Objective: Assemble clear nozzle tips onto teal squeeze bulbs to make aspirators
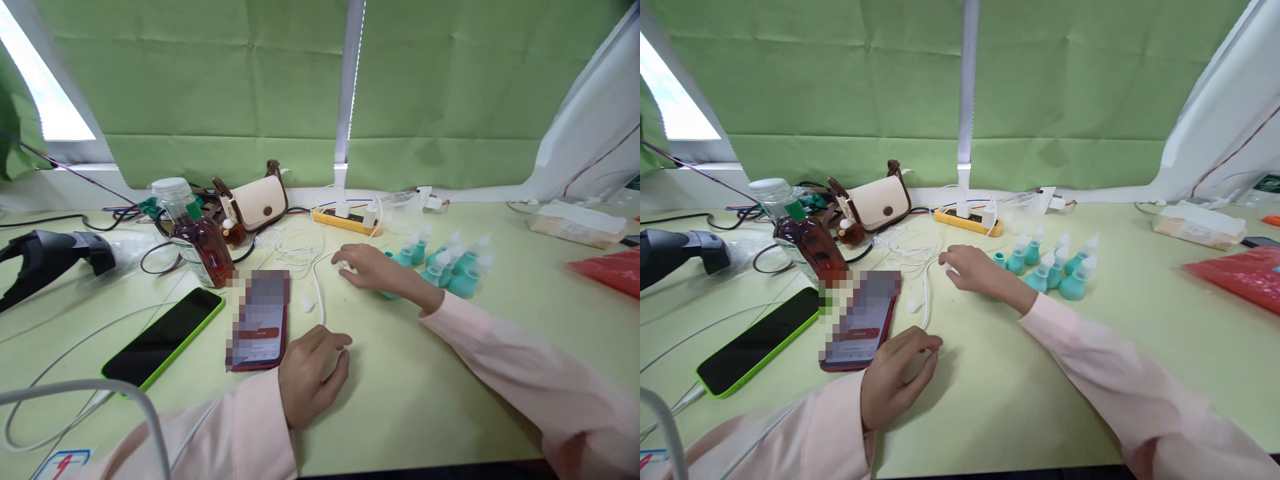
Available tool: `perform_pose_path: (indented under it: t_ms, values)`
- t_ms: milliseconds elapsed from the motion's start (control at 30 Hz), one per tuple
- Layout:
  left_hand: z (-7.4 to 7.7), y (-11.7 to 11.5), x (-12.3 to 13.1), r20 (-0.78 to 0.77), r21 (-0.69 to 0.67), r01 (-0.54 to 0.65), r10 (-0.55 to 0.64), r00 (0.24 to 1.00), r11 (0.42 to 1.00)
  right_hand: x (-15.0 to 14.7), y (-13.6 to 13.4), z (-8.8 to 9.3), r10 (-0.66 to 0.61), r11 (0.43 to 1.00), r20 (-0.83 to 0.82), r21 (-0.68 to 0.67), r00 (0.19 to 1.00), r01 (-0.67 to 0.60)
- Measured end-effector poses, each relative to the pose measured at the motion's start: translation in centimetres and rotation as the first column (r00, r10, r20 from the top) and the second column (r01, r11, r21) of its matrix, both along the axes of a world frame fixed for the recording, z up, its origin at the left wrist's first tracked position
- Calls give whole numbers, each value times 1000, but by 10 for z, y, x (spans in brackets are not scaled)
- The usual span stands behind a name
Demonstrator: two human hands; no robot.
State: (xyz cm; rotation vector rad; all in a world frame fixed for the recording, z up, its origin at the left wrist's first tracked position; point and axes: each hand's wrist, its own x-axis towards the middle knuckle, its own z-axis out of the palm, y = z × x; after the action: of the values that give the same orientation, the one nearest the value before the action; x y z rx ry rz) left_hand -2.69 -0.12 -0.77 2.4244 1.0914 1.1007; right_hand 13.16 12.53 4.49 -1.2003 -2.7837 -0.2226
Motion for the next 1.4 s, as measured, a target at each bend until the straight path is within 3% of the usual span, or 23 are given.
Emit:
perform_pose_path:
  t_ms: [67,100,200,300,367,433,500,567,633,800,933,1067,1200,1233,1300,1400]
  values:
    - [0,-1,1,143,-170,-62,87,986,984,6,-18,12,103,966,-268,-202,958,-160]
    - [0,-1,1,201,-247,-72,124,972,966,9,-26,16,127,916,-353,-316,927,-246]
    - [1,-1,3,294,-359,-33,147,944,933,11,-44,18,91,672,-529,-593,844,-444]
    - [2,0,3,295,-367,4,112,949,930,8,-48,9,-27,459,-589,-725,808,-513]
    - [2,1,2,283,-369,-16,129,950,929,3,-44,2,-65,422,-592,-746,803,-515]
    - [1,2,2,258,-368,-68,172,951,927,-3,-35,-2,-72,491,-606,-713,792,-501]
    - [-1,2,2,206,-347,-114,195,959,931,-11,-25,-7,-83,666,-621,-616,779,-420]
    - [-2,1,3,152,-311,-132,186,971,941,-20,-15,-14,-92,854,-569,-467,817,-229]
    - [-2,0,4,115,-274,-127,164,980,953,-29,-7,-22,-86,929,-460,-357,884,-95]
    - [0,0,4,106,-242,-99,128,986,965,-42,4,-39,-114,960,-365,-280,924,8]
    - [1,0,4,104,-247,-87,116,988,965,-46,11,-45,-98,972,-340,-236,935,16]
    - [1,1,4,120,-282,-95,134,984,955,-50,12,-41,-56,980,-345,-198,937,-15]
    - [1,3,3,181,-438,-118,216,960,891,-35,-12,-29,-6,987,-402,-148,916,-58]
    - [1,3,3,206,-477,-105,227,952,873,-27,-23,-28,15,986,-430,-141,903,-84]
    - [1,4,4,259,-543,-64,239,936,837,-10,-45,-29,50,973,-615,-147,787,-177]
    - [0,4,6,324,-618,3,251,912,786,12,-74,-40,-67,946,-755,-256,652,-199]
